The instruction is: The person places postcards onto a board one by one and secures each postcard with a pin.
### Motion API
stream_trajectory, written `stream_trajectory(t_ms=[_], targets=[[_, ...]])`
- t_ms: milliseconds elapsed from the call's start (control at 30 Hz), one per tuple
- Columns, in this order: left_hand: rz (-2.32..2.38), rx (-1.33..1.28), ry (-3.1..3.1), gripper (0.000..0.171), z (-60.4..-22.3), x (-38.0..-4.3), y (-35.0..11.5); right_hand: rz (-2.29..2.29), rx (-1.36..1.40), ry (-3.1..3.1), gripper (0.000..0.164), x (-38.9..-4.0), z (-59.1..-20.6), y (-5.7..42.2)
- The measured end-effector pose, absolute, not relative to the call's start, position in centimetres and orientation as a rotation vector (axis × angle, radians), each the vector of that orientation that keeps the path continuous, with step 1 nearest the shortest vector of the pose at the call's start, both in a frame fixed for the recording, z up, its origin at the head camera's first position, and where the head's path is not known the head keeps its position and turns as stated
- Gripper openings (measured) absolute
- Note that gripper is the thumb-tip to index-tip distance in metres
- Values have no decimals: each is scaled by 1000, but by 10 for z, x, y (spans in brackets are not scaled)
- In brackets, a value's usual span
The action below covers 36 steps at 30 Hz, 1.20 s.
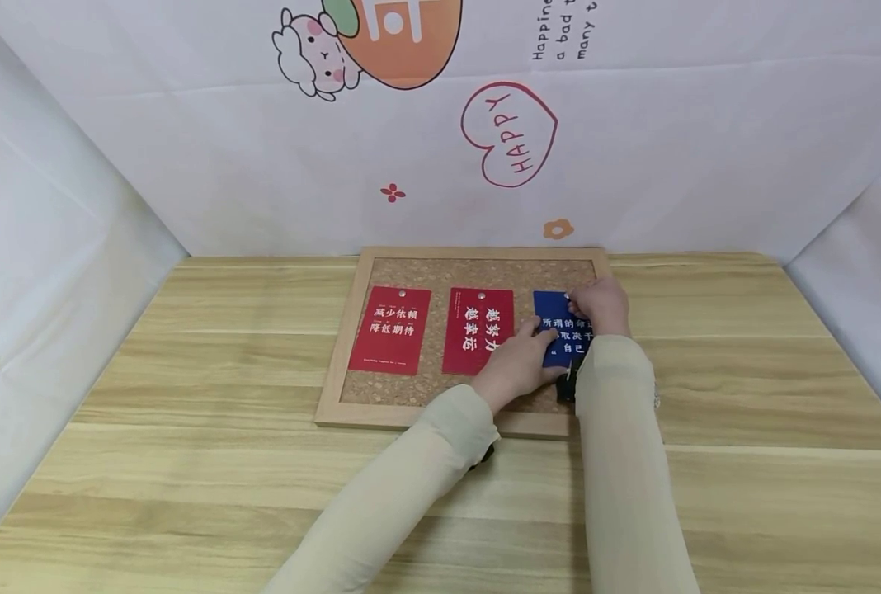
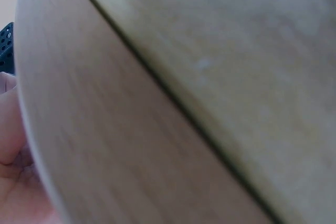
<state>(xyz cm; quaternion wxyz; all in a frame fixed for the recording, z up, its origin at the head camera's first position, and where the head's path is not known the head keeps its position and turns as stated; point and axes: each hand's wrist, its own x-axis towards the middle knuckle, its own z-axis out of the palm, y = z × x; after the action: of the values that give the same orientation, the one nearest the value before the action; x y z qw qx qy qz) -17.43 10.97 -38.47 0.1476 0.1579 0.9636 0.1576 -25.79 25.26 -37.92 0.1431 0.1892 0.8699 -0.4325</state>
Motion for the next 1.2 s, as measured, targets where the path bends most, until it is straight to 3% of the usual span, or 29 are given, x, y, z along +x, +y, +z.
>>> stream_trajectory(t_ms=[1200], targets=[[439, 462, 2770, 61, -385, -175, 109, -1303, 526, 2491, 23, -257, -380, 255]])
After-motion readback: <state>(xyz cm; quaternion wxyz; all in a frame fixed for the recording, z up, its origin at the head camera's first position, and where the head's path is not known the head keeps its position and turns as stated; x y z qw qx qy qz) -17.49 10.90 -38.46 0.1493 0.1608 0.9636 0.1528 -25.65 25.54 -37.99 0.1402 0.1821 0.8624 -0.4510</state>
